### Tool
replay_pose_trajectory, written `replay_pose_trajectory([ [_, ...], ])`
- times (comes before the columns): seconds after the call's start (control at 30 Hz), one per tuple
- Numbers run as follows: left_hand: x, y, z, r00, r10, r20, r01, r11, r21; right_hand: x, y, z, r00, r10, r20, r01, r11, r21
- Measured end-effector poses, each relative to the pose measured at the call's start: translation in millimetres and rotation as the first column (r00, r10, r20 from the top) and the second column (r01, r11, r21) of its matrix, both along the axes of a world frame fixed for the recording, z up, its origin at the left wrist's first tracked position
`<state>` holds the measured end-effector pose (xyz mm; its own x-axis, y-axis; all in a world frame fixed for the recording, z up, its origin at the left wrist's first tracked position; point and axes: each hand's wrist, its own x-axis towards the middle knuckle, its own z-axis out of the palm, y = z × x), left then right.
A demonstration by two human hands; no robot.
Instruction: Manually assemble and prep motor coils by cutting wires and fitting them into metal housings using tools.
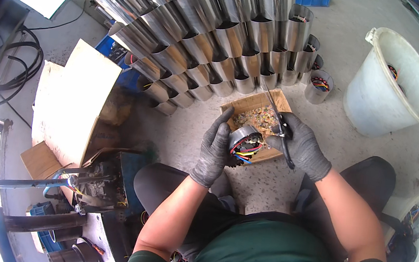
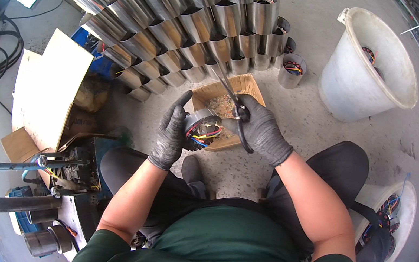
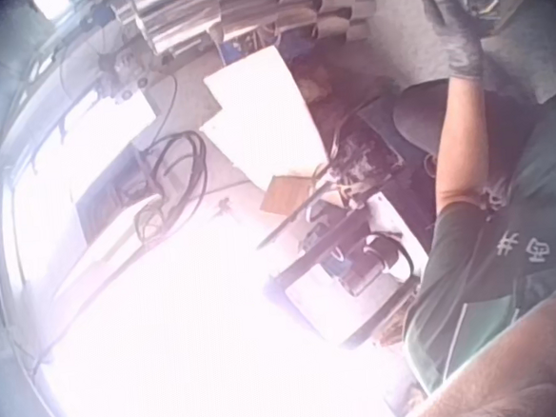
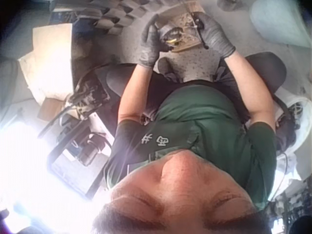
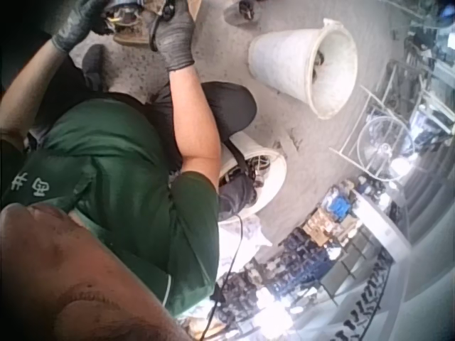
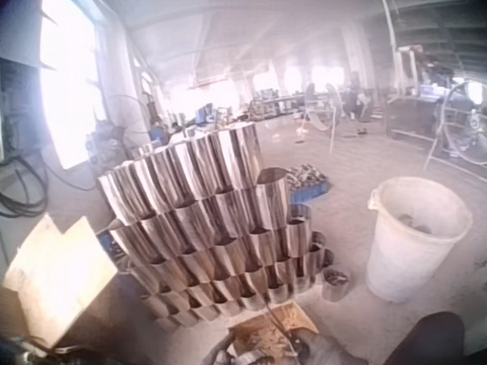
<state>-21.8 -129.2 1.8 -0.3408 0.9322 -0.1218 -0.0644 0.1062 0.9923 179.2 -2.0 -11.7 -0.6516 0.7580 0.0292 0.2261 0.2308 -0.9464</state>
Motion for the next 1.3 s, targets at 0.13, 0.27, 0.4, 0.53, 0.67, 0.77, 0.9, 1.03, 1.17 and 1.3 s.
replay_pose_trajectory([
  [0.13,6.7,0.8,3.2,0.987,-0.068,0.148,0.079,0.995,-0.067,-16.9,-4.7,7.2,0.999,0.004,-0.033,-0.006,0.998,-0.065],
  [0.27,9.8,1.3,-2.4,0.986,-0.132,0.101,0.138,0.989,-0.046,-23.8,-7.3,8.0,0.994,0.07,0.078,-0.073,0.997,0.027],
  [0.4,12.7,2.5,-7.5,0.997,-0.078,0.03,0.078,0.997,-0.009,-24.3,-5.3,6.3,0.993,0.089,0.074,-0.073,0.978,-0.197],
  [0.53,10.9,4.3,-1.2,0.984,-0.111,0.14,0.116,0.993,-0.034,-20.0,4.1,-38.8,0.998,0.009,0.057,-0.002,0.992,-0.125],
  [0.67,3.9,2.4,-4.6,0.985,-0.09,0.15,0.093,0.996,-0.013,-26.2,1.1,-36.6,0.997,-0.074,-0.001,0.073,0.985,-0.155],
  [0.77,1.3,2.2,-4.0,0.98,-0.077,0.184,0.086,0.995,-0.042,-27.9,-1.5,-34.7,0.997,-0.054,-0.048,0.046,0.987,-0.156],
  [0.9,-0.7,2.6,-14.2,0.974,-0.074,0.216,0.086,0.995,-0.047,-32.2,6.7,-55.6,0.997,0.012,-0.071,-0.028,0.973,-0.23],
  [1.03,-6.0,0.7,-27.9,0.983,-0.034,0.18,0.039,0.999,-0.024,-35.7,5.5,-39.3,0.983,-0.115,-0.147,0.045,0.911,-0.41],
  [1.17,-4.1,-1.4,-35.3,0.988,-0.016,0.152,0.01,0.999,0.041,-40.2,-11.8,-20.6,0.999,0.032,-0.031,-0.037,0.984,-0.174],
  [1.3,-3.0,-3.9,-33.7,0.983,-0.045,0.175,0.04,0.999,0.033,-44.0,-6.8,-34.4,0.982,0.05,-0.182,-0.107,0.943,-0.315],
])
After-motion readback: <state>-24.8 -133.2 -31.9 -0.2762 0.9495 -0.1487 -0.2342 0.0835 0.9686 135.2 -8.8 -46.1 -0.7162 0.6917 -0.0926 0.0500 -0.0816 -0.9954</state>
